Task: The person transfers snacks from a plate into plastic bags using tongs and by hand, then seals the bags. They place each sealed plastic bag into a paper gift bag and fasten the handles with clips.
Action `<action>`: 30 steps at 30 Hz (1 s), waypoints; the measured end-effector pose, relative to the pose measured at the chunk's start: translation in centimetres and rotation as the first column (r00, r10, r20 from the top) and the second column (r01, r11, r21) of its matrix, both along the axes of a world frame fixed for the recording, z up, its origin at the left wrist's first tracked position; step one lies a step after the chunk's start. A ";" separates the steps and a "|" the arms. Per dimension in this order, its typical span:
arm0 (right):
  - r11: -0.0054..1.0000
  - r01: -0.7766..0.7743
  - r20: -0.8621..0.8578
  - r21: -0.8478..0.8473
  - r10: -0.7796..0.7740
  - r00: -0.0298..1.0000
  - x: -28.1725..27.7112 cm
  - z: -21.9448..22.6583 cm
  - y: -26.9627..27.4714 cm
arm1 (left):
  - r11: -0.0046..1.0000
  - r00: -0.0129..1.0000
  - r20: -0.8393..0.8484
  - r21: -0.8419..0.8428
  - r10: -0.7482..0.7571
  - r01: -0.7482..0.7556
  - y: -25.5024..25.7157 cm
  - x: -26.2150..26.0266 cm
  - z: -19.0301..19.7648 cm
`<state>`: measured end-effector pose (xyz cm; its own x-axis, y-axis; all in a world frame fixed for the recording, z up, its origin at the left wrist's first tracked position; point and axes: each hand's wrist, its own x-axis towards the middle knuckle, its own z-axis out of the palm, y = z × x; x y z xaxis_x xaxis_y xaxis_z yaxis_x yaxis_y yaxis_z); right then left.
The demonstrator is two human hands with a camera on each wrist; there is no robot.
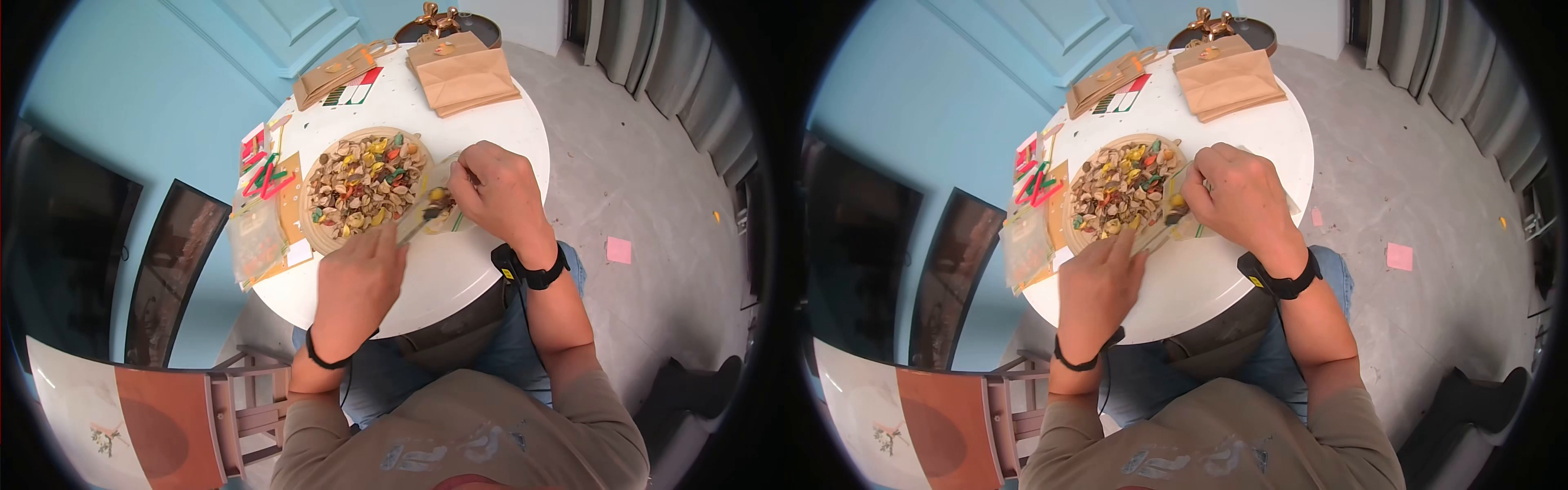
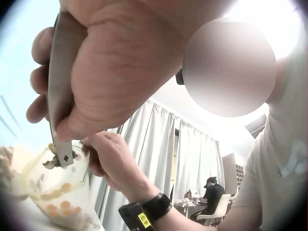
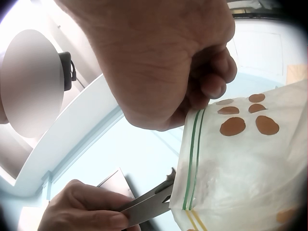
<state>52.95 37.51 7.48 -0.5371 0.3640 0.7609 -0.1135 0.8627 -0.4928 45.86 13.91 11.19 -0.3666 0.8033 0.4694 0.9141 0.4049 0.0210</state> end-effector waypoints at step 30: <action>0.955 0.290 0.014 -0.061 -0.290 0.957 -0.2 1.9 4.4 | 0.981 0.980 0.176 0.148 0.097 -0.124 -5.7 -6.1 -1.1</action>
<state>52.79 41.91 9.42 -0.4051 0.5507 0.7298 0.1393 0.8261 -0.5460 39.75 8.21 10.10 -0.5327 0.6744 0.5113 0.8421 0.4824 0.2410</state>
